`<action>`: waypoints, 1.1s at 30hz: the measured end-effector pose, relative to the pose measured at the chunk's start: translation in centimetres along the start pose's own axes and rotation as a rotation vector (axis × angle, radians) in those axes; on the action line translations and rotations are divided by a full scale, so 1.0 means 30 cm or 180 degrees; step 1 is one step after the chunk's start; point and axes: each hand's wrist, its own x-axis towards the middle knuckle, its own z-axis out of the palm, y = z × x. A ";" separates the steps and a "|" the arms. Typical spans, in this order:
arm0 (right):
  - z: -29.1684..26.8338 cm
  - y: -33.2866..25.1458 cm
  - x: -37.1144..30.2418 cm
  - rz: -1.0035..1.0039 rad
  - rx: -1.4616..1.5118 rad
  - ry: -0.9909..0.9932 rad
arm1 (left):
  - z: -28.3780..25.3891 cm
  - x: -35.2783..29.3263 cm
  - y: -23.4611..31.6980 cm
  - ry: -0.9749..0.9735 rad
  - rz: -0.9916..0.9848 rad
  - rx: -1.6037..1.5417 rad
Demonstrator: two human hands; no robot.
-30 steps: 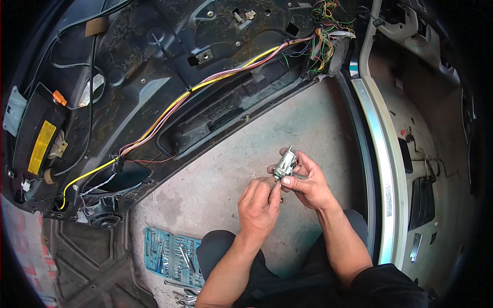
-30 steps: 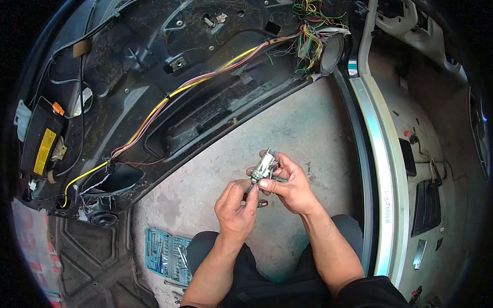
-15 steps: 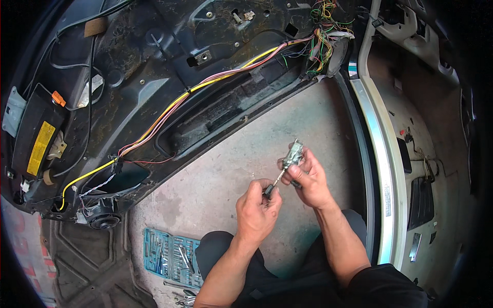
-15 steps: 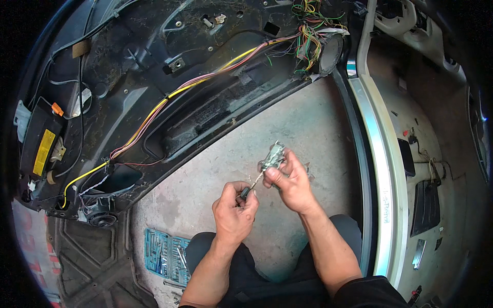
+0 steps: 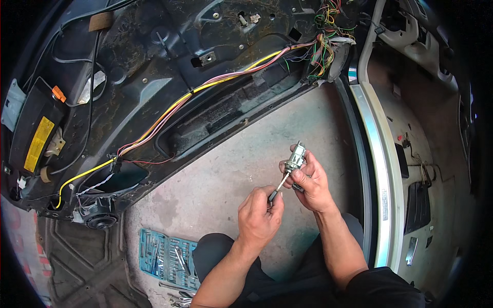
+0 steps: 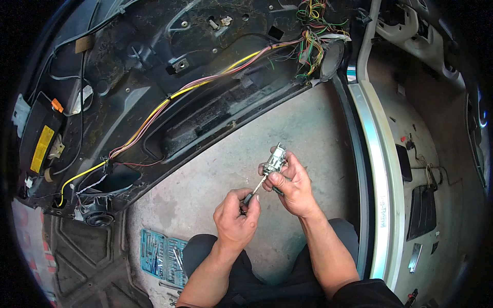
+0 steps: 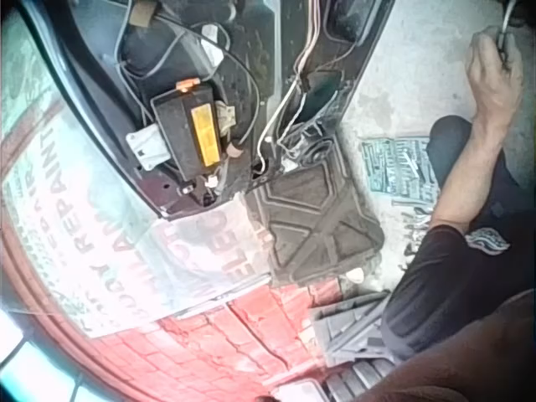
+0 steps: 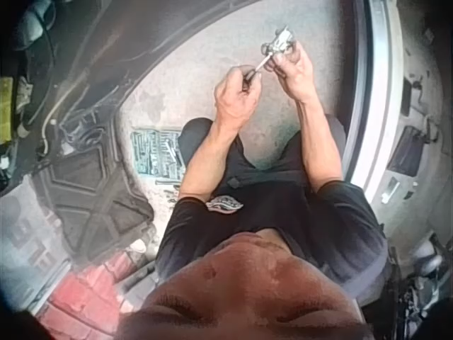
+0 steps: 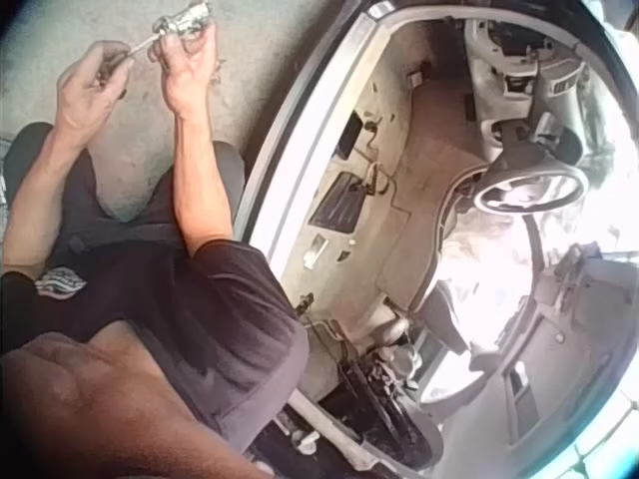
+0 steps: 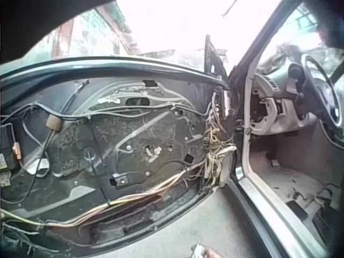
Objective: Inspecting and disassembling a car door lock mechanism.
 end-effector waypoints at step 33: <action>0.030 0.031 -0.014 0.0355 0.0035 0.0099 | 0.031 0.050 -0.072 0.0095 0.0142 0.0242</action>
